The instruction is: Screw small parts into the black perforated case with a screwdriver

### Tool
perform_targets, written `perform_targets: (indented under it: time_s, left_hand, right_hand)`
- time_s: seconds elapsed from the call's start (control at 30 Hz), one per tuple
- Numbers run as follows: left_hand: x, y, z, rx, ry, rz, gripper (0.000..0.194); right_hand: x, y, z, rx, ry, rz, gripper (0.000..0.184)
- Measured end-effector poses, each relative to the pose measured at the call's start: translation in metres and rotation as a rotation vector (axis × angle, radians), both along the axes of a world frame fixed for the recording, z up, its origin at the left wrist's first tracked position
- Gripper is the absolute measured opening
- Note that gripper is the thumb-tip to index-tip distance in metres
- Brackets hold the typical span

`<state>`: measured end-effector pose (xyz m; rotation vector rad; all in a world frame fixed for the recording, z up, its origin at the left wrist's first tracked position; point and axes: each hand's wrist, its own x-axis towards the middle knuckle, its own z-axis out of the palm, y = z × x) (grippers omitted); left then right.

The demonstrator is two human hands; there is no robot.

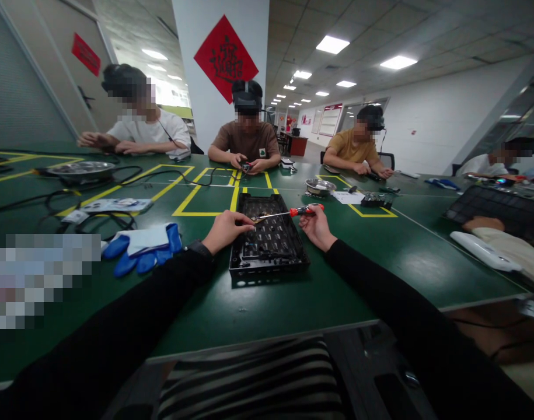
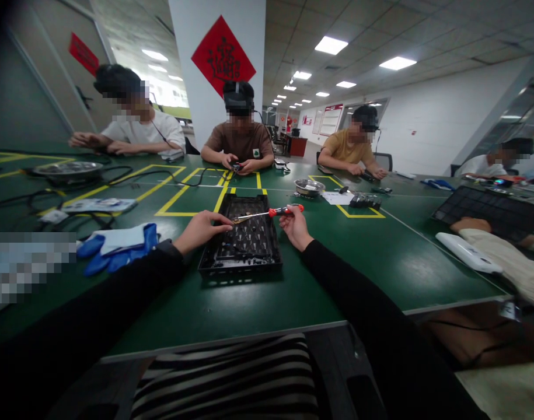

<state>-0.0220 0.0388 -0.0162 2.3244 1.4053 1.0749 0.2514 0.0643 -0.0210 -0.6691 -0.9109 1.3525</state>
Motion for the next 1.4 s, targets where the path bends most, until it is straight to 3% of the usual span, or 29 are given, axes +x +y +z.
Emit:
perform_targets:
  time_s: [0.13, 0.3, 0.47, 0.6, 1.2, 1.3, 1.4]
  left_hand:
    - [0.002, -0.003, 0.003, -0.042, -0.046, -0.019, 0.023]
    - [0.002, -0.003, 0.003, -0.020, -0.078, -0.053, 0.020]
    - [0.002, -0.001, 0.001, -0.009, -0.087, -0.058, 0.020]
    - [0.001, -0.001, 0.001, -0.010, -0.088, -0.061, 0.021]
    - [0.000, 0.002, 0.000, -0.158, -0.115, -0.153, 0.028]
    - [-0.001, 0.000, 0.001, -0.110, -0.046, -0.115, 0.027]
    - [0.000, -0.001, 0.010, 0.072, 0.143, -0.052, 0.021]
  right_hand:
    - [0.000, 0.002, -0.002, 0.025, -0.088, -0.081, 0.020]
    - [-0.001, 0.006, -0.012, 0.162, -0.459, -0.350, 0.040]
    - [-0.001, 0.007, -0.017, 0.197, -0.889, -0.475, 0.030]
    - [-0.003, 0.006, -0.014, 0.240, -1.055, -0.494, 0.019]
    - [0.000, 0.003, -0.013, 0.226, -1.198, -0.385, 0.014]
    - [0.002, 0.004, -0.015, 0.262, -1.216, -0.395, 0.015]
    - [0.003, 0.006, -0.015, 0.276, -1.222, -0.406, 0.017]
